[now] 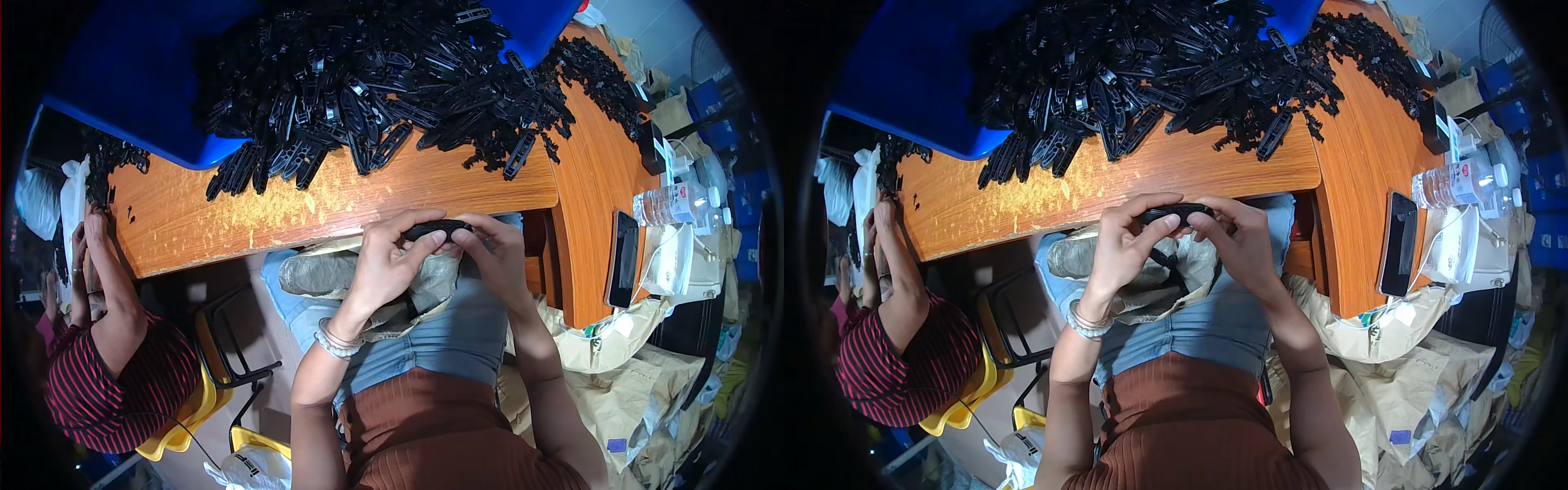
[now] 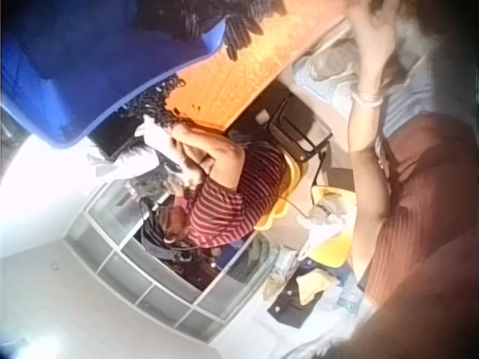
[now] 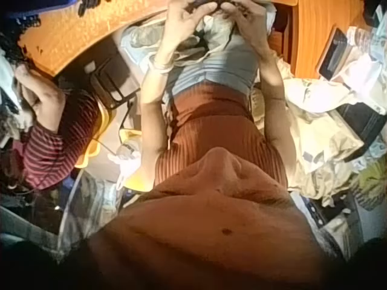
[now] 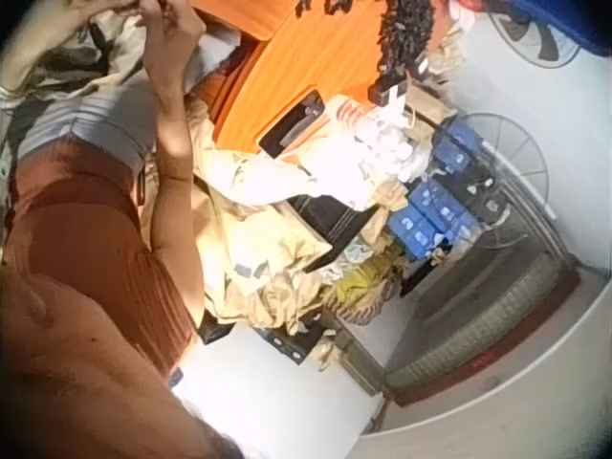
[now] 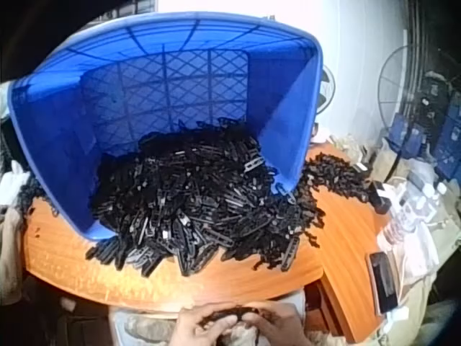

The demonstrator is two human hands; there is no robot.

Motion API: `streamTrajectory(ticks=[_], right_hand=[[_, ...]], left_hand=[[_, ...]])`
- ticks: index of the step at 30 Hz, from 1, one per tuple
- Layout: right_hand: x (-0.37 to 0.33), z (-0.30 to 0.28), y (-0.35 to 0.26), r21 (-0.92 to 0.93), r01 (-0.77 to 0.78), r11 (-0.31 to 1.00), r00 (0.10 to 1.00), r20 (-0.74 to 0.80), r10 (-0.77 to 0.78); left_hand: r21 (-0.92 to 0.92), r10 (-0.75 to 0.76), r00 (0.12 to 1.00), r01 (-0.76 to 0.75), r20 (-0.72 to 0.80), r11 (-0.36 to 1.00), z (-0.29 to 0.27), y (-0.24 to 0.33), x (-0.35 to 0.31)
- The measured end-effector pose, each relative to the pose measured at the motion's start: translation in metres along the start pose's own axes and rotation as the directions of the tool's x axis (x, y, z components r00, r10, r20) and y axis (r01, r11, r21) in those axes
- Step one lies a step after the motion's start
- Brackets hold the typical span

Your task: Assembling small black plastic components at a manufacturing workstation.

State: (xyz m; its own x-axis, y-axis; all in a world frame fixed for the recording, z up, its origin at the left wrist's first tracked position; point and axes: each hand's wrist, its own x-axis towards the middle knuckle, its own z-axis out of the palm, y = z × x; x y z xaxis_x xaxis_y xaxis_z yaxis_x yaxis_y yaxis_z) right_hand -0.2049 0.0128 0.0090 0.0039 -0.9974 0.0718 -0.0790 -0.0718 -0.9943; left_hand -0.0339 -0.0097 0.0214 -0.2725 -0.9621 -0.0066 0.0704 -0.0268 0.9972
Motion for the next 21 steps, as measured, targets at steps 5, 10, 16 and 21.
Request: streamTrajectory(ticks=[5,10,16,21], right_hand=[[0.001,-0.006,0.001,-0.099,-0.020,0.995,0.976,0.215,0.041],[0.044,-0.017,0.008,-0.714,0.442,0.543,0.825,0.086,-0.559],[0.078,-0.023,0.011,-0.872,0.352,0.340,0.839,0.134,-0.527],[0.070,-0.020,0.018,-0.808,0.466,0.359,0.752,0.149,-0.642]], left_hand=[[0.524,0.352,0.934,-0.333,0.067,0.784,-0.015,0.005,0.027],[0.939,0.525,0.851,-0.194,0.016,0.285,-0.015,-0.003,0.073],[0.990,0.392,0.918,-0.109,0.067,0.086,-0.015,-0.001,0.079],[0.789,0.450,0.889,-0.218,-0.082,0.575,-0.014,-0.001,0.058]])
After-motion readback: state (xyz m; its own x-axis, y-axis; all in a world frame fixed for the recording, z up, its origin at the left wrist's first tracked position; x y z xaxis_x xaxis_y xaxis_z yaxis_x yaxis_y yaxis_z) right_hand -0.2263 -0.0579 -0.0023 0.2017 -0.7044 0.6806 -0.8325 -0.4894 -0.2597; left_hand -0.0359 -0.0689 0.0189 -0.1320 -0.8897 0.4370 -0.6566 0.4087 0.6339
